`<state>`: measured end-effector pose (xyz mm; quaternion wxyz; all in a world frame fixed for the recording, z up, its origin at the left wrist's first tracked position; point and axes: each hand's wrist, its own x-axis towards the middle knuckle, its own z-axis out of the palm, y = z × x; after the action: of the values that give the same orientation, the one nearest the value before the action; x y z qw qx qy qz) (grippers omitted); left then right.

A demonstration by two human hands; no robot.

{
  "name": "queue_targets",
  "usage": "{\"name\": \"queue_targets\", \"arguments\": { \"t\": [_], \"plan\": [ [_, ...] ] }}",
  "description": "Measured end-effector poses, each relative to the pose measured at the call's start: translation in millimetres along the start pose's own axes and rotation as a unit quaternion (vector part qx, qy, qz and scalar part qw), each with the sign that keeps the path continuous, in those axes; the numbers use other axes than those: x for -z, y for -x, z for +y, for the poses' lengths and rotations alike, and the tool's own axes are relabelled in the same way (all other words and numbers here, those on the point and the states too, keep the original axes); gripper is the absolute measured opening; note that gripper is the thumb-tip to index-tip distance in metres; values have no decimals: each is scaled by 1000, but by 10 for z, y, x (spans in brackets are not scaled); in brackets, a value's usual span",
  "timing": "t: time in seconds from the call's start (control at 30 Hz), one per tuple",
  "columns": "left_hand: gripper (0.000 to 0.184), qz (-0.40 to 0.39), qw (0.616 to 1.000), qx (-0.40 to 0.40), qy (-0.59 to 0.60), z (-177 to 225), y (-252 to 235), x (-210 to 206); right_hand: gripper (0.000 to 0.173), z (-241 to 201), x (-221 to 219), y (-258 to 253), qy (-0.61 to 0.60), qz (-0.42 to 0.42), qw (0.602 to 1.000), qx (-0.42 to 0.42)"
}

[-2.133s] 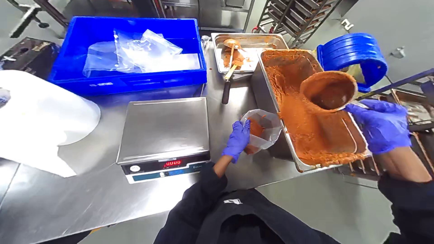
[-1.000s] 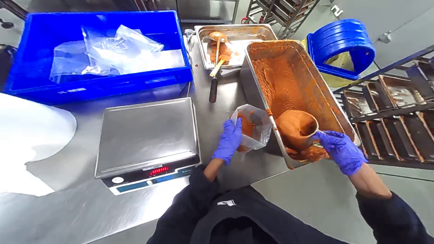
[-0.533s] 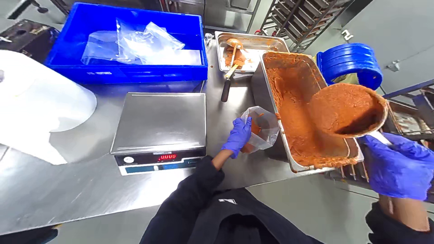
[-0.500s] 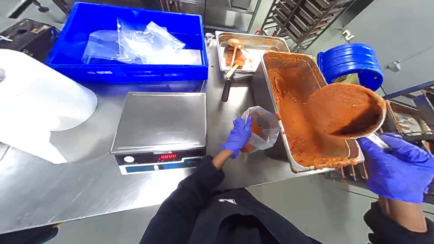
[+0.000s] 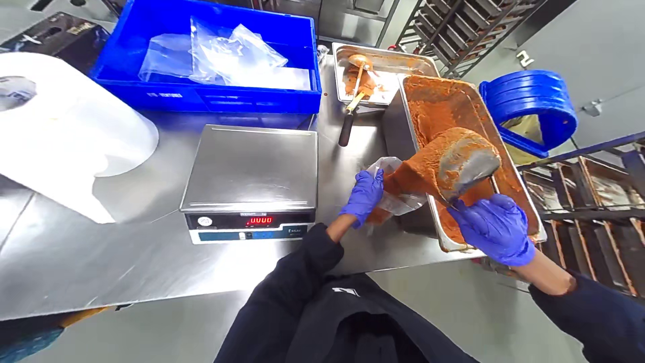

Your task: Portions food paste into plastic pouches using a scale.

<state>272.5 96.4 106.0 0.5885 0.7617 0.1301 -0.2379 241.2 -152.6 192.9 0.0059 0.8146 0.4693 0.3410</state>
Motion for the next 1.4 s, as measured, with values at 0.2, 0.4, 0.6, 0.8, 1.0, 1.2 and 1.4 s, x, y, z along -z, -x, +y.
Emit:
{"name": "queue_targets", "arguments": {
  "t": [0.2, 0.4, 0.6, 0.8, 1.0, 1.2, 1.4],
  "plan": [
    [62, 3, 1000, 1, -3, -14, -24, -6, 22, -90, 247, -102, 37, 33, 999, -13],
    [64, 0, 1000, -8, -10, -34, -27, -24, 22, -46, -171, 115, 22, -16, 998, 49],
    [62, -3, 1000, -11, -3, -62, -35, -5, 20, -24, -97, 93, 30, 27, 999, 13],
    [63, -6, 1000, -12, -20, -43, -16, 15, 24, -52, -25, -73, -78, 46, 992, -89],
    [65, 1, 999, 2, -42, -30, -32, -23, 24, -12, -20, -80, -173, 38, 957, -228],
    [61, 10, 1000, -12, -20, -70, -51, -41, 20, 128, 207, -157, -328, 101, 754, -560],
    [58, 24, 999, -9, -21, -55, -9, -71, 22, 956, 65, 6, -153, -212, 740, -620]
  ]
}}
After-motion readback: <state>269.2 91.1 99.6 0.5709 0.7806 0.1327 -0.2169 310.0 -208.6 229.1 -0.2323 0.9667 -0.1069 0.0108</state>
